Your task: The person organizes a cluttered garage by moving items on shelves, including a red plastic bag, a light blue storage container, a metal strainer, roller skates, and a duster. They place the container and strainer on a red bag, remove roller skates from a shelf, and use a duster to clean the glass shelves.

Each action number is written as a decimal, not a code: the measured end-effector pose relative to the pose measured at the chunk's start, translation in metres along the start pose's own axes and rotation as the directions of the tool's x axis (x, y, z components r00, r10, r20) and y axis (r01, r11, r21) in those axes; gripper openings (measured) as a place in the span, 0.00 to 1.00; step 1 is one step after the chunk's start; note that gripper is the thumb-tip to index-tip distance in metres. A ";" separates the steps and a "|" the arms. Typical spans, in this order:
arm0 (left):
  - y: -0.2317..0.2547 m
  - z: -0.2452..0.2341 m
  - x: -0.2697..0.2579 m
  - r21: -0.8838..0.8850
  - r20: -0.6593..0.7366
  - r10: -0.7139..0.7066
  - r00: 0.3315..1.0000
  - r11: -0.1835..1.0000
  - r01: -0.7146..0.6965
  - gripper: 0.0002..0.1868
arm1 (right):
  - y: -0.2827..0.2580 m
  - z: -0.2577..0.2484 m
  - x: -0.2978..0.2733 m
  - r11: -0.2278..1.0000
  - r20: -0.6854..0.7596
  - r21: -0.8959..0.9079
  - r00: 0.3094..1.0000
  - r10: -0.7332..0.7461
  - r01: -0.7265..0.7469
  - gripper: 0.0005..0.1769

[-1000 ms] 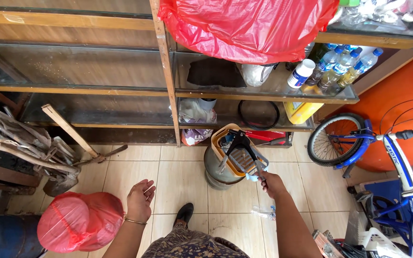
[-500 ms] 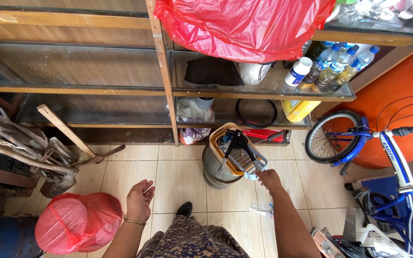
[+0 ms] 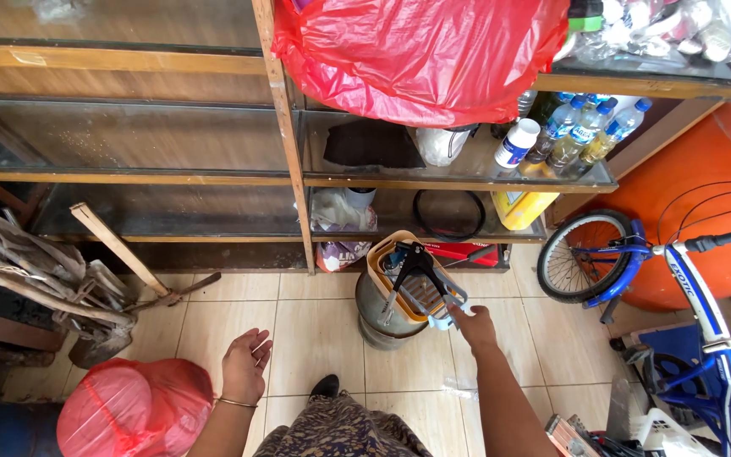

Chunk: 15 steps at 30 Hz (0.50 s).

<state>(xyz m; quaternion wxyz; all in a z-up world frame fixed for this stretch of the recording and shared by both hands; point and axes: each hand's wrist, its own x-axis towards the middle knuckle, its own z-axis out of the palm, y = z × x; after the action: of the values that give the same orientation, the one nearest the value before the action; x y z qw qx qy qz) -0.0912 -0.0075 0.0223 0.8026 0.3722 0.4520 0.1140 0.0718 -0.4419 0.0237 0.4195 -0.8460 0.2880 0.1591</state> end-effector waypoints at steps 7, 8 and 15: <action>-0.008 0.007 -0.010 0.016 0.030 0.010 1.000 1.000 -0.011 0.14 | -0.010 -0.028 -0.027 0.998 -0.099 0.039 0.994 0.043 -0.040 0.43; -0.010 0.008 -0.010 0.013 0.039 0.008 0.999 1.000 -0.008 0.14 | -0.007 -0.031 -0.027 0.996 -0.137 0.089 0.991 0.012 0.000 0.41; -0.018 0.016 -0.026 0.021 0.070 0.024 0.997 0.999 -0.025 0.14 | 0.009 -0.060 -0.013 0.949 -0.290 0.269 0.953 -0.083 0.165 0.35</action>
<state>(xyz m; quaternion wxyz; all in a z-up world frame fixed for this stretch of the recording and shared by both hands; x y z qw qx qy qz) -0.0955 -0.0417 0.0310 0.8123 0.3900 0.4205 0.1060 0.0575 -0.4898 0.0606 0.5042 -0.8057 0.3095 -0.0311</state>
